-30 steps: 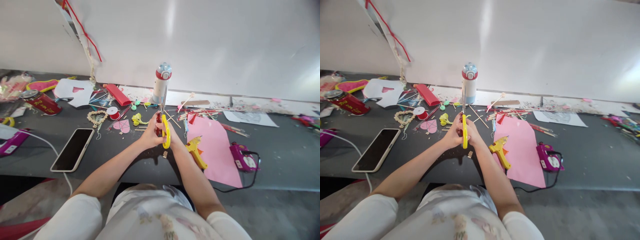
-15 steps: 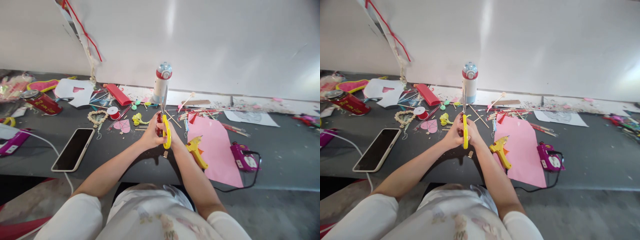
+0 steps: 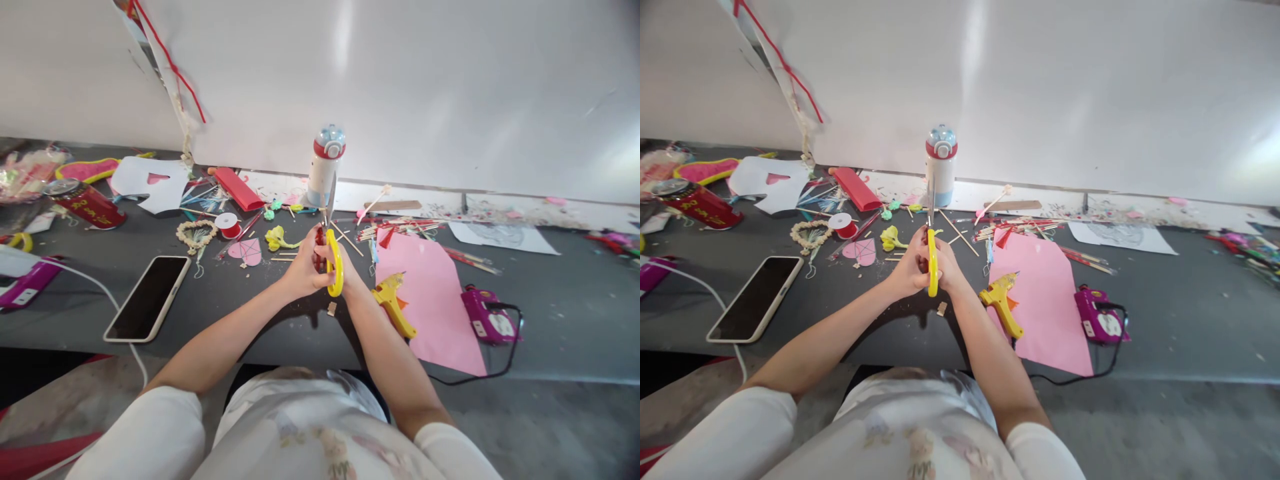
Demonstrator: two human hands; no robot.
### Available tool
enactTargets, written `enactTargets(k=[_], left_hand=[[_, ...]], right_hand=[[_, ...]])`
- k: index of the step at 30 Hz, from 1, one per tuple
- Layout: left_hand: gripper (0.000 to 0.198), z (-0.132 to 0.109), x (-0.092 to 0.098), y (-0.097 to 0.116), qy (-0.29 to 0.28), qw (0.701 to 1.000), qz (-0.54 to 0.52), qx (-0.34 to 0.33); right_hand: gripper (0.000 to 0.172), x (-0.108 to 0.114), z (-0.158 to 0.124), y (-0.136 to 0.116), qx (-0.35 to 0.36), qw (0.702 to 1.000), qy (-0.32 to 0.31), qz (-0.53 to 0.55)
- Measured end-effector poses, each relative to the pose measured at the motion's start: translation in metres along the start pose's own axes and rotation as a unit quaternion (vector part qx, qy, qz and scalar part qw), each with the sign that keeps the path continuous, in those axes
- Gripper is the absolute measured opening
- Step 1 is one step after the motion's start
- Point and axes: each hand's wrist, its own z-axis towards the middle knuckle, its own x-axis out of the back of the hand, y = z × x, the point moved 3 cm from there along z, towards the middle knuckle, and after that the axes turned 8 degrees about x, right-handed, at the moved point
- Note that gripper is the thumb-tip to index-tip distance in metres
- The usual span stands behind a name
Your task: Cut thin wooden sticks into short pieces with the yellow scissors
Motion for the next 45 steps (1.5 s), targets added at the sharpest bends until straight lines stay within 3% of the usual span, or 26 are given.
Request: enactTargets(k=[7,14,20,27,30,35,40,42,45], left_hand=[[0.112,0.0,-0.001,-0.002,-0.002,1.0,0.002,0.01],[0.113,0.004,0.01,0.009,-0.026,0.994,0.105,-0.025],[0.082,0.007,0.039,0.031,0.066,0.961,0.243,-0.116],[0.067,0.004,0.046,0.05,0.123,0.931,0.304,-0.161],[0.067,0.001,0.049,0.052,0.156,0.917,0.323,-0.175],[0.076,-0.004,0.048,0.054,0.198,0.868,0.412,-0.194],[0.068,-0.009,0.04,0.055,0.248,0.831,0.454,-0.203],[0.061,-0.012,0.037,0.056,0.259,0.824,0.464,-0.197],[0.05,-0.015,0.031,0.057,0.228,0.832,0.475,-0.174]], right_hand=[[0.018,0.0,0.0,0.003,0.004,1.0,-0.005,0.009],[0.025,-0.002,0.001,-0.001,0.012,1.0,-0.001,0.028],[0.033,0.001,0.002,0.004,0.0,0.999,0.022,-0.033],[0.018,-0.006,0.005,0.006,-0.049,0.994,-0.043,0.09],[0.015,-0.006,0.006,0.004,-0.047,0.995,-0.032,0.077],[0.021,-0.009,0.004,0.007,-0.024,0.998,-0.014,-0.059],[0.022,-0.009,0.006,0.01,0.001,0.99,0.023,-0.14],[0.021,-0.008,0.008,0.01,0.016,0.991,0.029,-0.13],[0.02,-0.005,0.011,0.013,0.014,0.993,0.035,-0.112]])
